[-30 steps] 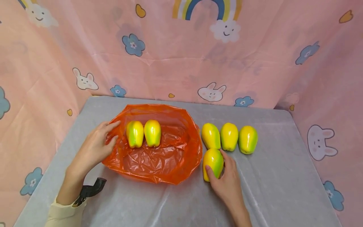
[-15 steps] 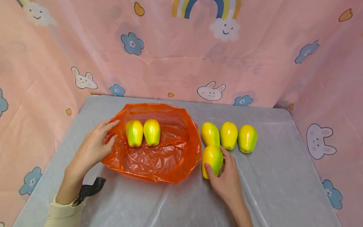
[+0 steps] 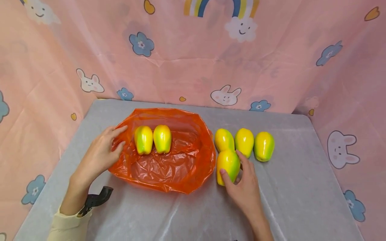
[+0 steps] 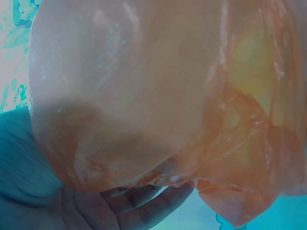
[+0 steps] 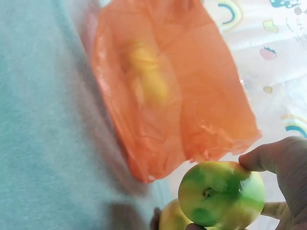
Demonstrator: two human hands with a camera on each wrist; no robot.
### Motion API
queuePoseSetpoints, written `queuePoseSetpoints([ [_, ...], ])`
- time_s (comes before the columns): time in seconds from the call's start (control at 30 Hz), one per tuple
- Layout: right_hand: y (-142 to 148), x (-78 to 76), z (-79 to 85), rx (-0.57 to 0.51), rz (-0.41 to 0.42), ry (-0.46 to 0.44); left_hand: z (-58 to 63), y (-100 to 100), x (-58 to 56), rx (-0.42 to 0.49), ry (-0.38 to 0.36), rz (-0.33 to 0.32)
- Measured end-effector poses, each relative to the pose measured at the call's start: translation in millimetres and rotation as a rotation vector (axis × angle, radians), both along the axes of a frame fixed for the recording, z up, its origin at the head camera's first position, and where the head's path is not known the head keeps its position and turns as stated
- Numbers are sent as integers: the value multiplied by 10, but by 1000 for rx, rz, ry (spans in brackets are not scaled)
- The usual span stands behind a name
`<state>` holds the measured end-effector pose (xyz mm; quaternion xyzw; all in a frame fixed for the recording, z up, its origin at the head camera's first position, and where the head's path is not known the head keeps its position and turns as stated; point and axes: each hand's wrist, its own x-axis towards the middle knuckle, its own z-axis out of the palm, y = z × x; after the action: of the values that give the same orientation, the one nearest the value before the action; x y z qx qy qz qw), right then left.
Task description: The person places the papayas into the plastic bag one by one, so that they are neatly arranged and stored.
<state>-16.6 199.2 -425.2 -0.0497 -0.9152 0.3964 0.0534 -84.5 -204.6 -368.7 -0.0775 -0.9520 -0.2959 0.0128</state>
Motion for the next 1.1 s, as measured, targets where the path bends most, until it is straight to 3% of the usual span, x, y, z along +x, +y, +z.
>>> queuePoseSetpoints([
  [0.3, -12, -33, 118, -116, 32, -43, -14, 22, -22, -1, -7, -2],
  [0.63, 17, -77, 232, -60, 33, -28, 2, 25, -9, -5, -5, -2],
  [1.1, 5, -119, 429, -132, 83, 52, 5, 9, -11, 2, 14, -14],
])
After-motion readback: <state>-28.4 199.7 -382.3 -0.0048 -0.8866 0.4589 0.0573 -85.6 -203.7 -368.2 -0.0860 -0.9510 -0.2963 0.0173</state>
